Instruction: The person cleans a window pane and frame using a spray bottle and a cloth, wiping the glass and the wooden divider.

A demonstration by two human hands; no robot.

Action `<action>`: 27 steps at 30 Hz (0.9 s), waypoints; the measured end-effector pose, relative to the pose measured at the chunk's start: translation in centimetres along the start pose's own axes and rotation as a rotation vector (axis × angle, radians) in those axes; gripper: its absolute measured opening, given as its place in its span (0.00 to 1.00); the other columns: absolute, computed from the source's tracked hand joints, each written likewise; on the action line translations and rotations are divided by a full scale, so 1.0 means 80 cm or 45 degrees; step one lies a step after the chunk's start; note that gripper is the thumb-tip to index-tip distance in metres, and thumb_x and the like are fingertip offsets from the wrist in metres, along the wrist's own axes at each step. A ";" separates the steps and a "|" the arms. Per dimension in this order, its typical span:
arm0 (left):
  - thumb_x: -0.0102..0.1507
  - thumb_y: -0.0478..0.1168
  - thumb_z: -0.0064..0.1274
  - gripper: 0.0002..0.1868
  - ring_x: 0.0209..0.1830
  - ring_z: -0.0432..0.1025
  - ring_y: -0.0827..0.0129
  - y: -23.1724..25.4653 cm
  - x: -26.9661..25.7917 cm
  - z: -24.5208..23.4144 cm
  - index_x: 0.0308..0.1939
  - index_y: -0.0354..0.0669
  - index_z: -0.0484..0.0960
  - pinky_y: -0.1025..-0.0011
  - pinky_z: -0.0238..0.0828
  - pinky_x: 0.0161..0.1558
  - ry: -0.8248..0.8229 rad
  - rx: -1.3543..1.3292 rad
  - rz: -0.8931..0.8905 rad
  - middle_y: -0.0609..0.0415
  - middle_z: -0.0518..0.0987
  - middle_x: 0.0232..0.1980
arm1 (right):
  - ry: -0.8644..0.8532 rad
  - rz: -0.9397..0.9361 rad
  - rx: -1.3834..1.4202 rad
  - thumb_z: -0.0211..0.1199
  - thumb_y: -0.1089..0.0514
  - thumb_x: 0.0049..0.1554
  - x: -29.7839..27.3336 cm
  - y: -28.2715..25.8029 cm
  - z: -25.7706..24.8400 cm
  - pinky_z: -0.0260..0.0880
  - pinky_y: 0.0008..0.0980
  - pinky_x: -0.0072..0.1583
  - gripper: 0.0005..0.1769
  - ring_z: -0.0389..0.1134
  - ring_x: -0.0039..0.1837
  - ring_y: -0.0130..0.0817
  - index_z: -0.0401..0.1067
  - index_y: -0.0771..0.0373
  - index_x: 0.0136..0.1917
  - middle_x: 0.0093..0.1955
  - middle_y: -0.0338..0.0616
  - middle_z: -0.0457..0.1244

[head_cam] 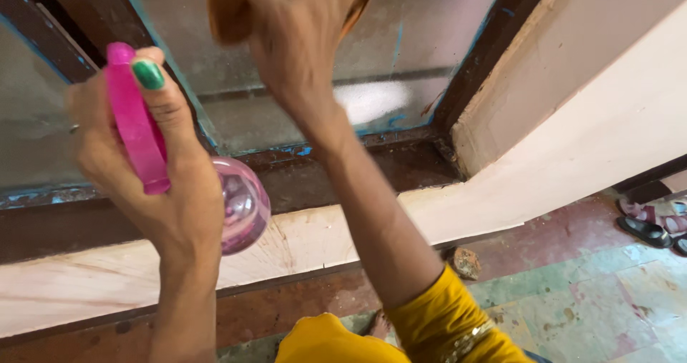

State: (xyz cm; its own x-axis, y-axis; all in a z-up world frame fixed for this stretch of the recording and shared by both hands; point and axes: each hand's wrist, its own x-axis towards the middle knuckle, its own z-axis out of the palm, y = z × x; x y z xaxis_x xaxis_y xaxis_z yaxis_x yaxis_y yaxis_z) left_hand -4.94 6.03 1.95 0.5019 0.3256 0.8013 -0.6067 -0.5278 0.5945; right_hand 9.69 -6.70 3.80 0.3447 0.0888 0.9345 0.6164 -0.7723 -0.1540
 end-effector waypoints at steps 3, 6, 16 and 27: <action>0.76 0.59 0.43 0.25 0.37 0.64 0.75 0.007 0.002 0.016 0.49 0.40 0.80 0.69 0.63 0.39 0.009 -0.129 -0.163 0.61 0.67 0.45 | 0.168 -0.171 0.049 0.62 0.65 0.55 -0.059 -0.020 -0.022 0.49 0.57 0.73 0.12 0.61 0.69 0.51 0.76 0.55 0.52 0.64 0.44 0.67; 0.81 0.59 0.43 0.26 0.34 0.62 0.75 0.014 0.002 0.032 0.45 0.40 0.80 0.72 0.60 0.38 -0.024 -0.106 -0.123 0.60 0.67 0.41 | -0.046 -0.166 0.137 0.61 0.62 0.54 -0.077 -0.009 -0.028 0.44 0.58 0.76 0.12 0.59 0.75 0.44 0.78 0.54 0.52 0.68 0.40 0.64; 0.80 0.52 0.44 0.22 0.40 0.66 0.72 0.044 -0.010 0.069 0.48 0.36 0.80 0.71 0.61 0.46 -0.086 -0.160 -0.073 0.55 0.71 0.41 | 0.144 0.083 -0.123 0.57 0.70 0.53 -0.015 0.080 -0.068 0.55 0.49 0.70 0.15 0.62 0.65 0.47 0.78 0.56 0.49 0.55 0.42 0.67; 0.82 0.52 0.45 0.21 0.41 0.68 0.71 0.044 -0.028 0.111 0.53 0.35 0.81 0.71 0.63 0.46 -0.023 -0.120 -0.036 0.54 0.72 0.42 | 0.236 0.027 -0.048 0.56 0.71 0.57 -0.030 0.102 -0.074 0.53 0.40 0.68 0.21 0.60 0.69 0.42 0.77 0.53 0.59 0.62 0.37 0.65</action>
State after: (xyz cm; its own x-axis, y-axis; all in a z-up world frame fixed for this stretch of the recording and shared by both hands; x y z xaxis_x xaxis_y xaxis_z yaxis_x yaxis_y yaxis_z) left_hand -2.69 -3.51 1.65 0.5302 0.3245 0.7833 -0.6471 -0.4420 0.6212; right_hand 9.70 -16.96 2.23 0.2192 -0.0426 0.9747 0.5823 -0.7959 -0.1657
